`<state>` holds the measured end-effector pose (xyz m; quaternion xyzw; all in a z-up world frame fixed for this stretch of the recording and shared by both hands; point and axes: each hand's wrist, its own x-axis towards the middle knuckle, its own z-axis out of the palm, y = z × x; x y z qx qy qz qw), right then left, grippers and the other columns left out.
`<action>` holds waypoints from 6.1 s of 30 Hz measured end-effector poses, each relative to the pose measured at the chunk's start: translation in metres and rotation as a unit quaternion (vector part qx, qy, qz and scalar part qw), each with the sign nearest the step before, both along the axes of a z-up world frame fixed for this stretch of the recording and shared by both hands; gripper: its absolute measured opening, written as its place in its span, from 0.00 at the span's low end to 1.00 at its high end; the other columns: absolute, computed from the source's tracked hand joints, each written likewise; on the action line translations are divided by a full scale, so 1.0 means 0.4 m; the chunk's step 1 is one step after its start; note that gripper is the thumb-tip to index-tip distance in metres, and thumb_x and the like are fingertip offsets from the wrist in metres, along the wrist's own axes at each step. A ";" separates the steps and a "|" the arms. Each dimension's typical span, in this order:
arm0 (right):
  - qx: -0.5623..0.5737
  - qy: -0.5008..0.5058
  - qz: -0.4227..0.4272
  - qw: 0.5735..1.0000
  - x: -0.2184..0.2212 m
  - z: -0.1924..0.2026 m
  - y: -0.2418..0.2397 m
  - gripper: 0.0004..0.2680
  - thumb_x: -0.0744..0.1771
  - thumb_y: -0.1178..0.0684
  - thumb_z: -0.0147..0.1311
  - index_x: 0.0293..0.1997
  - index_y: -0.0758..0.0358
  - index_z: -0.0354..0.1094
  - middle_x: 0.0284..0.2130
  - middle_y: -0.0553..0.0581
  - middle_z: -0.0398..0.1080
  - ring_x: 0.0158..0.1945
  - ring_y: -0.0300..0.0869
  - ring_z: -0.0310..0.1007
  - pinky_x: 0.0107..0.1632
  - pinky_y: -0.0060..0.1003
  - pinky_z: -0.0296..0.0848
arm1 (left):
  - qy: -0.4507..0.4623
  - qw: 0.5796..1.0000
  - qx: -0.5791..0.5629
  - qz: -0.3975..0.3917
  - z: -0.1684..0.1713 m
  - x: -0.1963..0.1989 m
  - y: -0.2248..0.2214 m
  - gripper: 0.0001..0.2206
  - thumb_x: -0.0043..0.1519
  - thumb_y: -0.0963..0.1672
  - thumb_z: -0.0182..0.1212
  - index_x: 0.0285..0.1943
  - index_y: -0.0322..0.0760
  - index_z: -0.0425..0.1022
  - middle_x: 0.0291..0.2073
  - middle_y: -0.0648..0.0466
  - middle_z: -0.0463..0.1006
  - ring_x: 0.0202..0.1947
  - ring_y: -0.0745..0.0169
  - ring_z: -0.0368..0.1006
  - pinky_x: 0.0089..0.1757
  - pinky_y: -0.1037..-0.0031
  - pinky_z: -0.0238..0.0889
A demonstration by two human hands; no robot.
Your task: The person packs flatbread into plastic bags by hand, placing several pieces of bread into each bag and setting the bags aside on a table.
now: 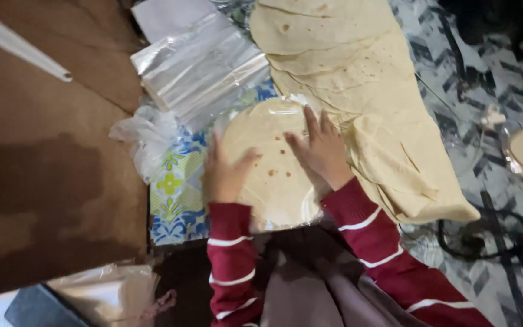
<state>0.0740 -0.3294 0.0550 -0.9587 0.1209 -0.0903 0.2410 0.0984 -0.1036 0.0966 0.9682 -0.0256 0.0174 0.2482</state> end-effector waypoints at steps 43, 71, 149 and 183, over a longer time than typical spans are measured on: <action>-0.016 -0.191 0.095 0.977 -0.455 0.318 -0.048 0.16 0.72 0.44 0.45 0.42 0.67 0.76 0.41 0.64 0.78 0.49 0.54 0.76 0.56 0.46 0.72 | -0.263 0.788 -0.478 -0.286 0.168 -0.374 0.054 0.12 0.56 0.44 0.77 0.44 0.35 0.82 0.39 0.52 0.84 0.46 0.53 0.83 0.48 0.69 0.77; 0.204 -0.040 0.096 0.973 -0.068 0.107 -0.084 0.31 0.60 0.50 0.68 0.68 0.66 0.54 0.30 0.65 0.76 0.31 0.44 0.77 0.36 0.40 0.75 | 0.056 0.923 -0.380 -0.005 -0.183 -0.009 0.082 0.12 0.61 0.45 0.69 0.41 0.28 0.77 0.29 0.53 0.82 0.30 0.74 0.71 0.35 0.77 0.67; -0.093 -0.066 0.179 0.977 -0.050 0.038 0.037 0.25 0.68 0.30 0.42 0.74 0.42 0.53 0.74 0.56 0.50 0.78 0.53 0.40 0.73 0.61 0.33 | -0.334 0.925 -0.176 0.034 -0.012 0.312 0.085 0.06 0.68 0.40 0.54 0.40 0.29 0.74 0.41 0.41 0.69 0.46 0.40 0.68 0.48 0.55 0.61; 0.526 -0.076 0.065 0.845 -0.186 0.036 -0.140 0.02 0.67 0.62 0.57 0.37 0.72 0.72 0.26 0.56 0.74 0.27 0.38 0.73 0.32 0.31 0.73 | 0.053 0.831 -0.554 -0.018 -0.156 -0.157 0.160 0.08 0.64 0.41 0.61 0.36 0.27 0.81 0.21 0.57 0.76 0.22 0.73 0.68 0.28 0.79 0.61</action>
